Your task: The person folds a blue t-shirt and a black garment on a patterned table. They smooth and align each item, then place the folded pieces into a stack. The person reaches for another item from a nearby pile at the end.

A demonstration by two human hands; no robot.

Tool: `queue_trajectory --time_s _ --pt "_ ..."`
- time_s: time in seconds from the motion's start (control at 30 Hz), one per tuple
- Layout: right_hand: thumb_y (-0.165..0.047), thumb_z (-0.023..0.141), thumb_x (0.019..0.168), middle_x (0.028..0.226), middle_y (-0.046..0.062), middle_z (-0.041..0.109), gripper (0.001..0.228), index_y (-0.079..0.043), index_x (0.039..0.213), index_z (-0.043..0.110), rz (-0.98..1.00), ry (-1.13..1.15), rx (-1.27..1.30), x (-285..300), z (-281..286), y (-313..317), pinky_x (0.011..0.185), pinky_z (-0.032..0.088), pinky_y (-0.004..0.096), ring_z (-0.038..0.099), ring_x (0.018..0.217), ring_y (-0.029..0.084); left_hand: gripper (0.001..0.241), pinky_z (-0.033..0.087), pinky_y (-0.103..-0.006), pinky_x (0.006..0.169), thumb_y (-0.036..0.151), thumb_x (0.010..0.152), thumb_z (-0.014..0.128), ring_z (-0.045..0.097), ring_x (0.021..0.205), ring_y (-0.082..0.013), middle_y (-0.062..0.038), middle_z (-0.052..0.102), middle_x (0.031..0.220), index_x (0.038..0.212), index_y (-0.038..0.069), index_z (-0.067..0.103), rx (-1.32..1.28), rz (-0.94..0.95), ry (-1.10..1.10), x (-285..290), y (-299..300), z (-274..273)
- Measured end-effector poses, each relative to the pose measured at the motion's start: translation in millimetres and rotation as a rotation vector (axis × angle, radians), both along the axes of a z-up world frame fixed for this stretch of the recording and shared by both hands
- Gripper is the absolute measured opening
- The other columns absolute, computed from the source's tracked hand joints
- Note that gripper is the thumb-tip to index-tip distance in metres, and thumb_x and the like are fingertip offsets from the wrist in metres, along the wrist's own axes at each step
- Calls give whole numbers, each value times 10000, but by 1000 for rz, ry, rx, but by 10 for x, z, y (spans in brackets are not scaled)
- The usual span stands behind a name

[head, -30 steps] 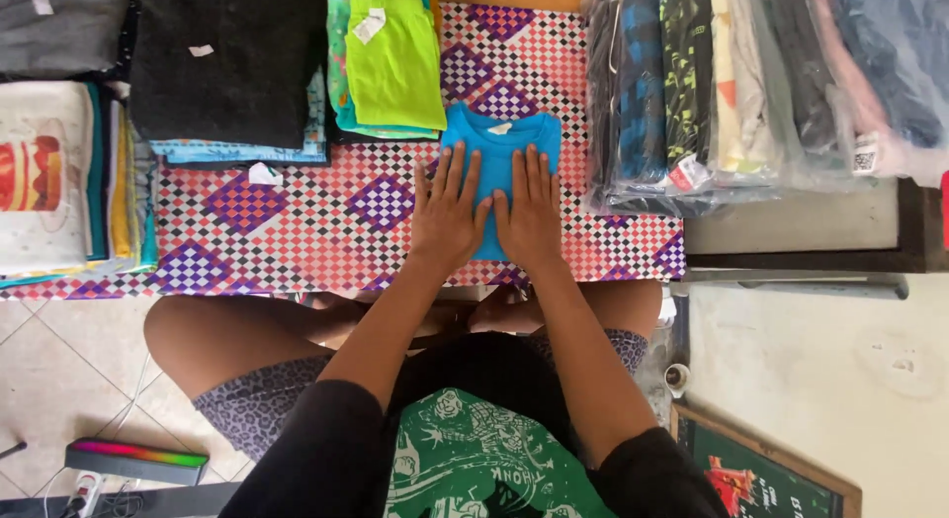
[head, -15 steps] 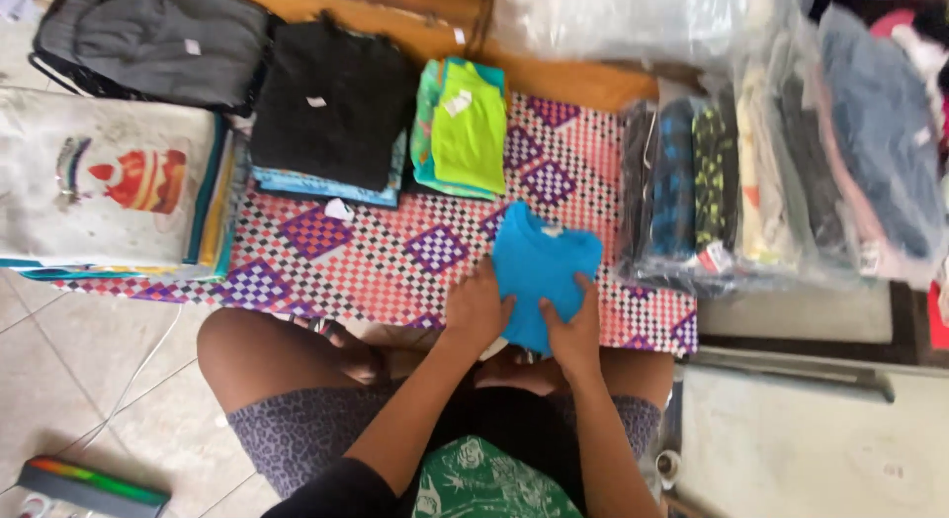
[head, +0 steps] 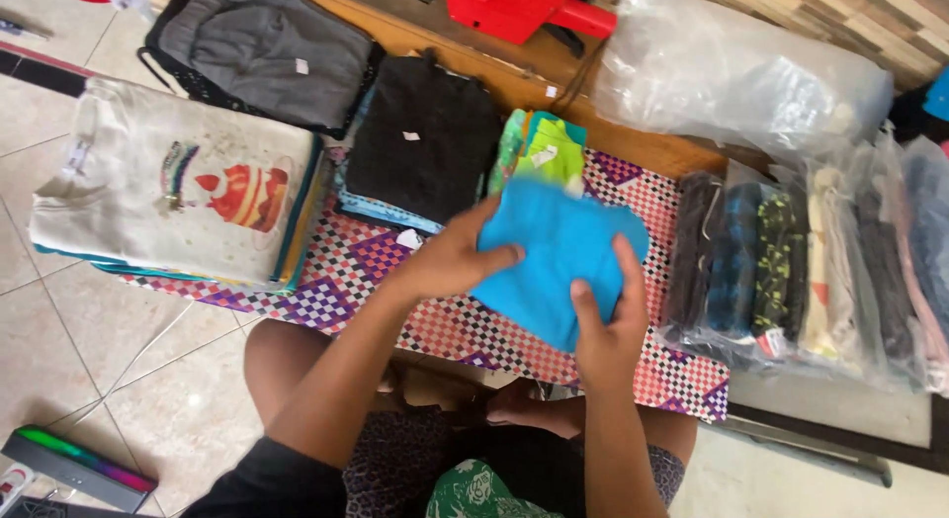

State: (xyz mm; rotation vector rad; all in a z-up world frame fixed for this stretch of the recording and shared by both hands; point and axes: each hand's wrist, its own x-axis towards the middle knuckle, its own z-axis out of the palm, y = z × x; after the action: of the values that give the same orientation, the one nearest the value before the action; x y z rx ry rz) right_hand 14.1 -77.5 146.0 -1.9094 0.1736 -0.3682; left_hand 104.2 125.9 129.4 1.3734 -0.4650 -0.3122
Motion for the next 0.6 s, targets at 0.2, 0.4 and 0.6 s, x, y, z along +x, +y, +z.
queue_trajectory --time_s 0.2,0.4,0.6 --pt "-393 646 1047 1625 197 354 653 -137 1566 345 228 -288 61 1011 64 603 1153 530 537 449 1468 397 750 338 -697 1224 218 1039 587 305 1557 -501 -262 233 1703 1636 161 137 108 124 -411 842 689 224" --pt "-168 702 969 1501 288 458 627 -108 1542 453 204 53 -163 1751 -1113 1017 1209 280 601 353 1471 481 488 583 -555 816 263 960 717 707 1035 -434 -255 724 1105 1343 -28 634 631 633 -112 1113 1125 -750" --pt "-204 505 1124 1550 165 383 480 -144 1580 367 303 -8 -165 1655 -1321 1095 1210 275 640 332 1492 426 266 542 -385 513 242 956 748 684 676 -254 -118 685 759 1108 24 730 477 828 -9 1082 1145 -1230"
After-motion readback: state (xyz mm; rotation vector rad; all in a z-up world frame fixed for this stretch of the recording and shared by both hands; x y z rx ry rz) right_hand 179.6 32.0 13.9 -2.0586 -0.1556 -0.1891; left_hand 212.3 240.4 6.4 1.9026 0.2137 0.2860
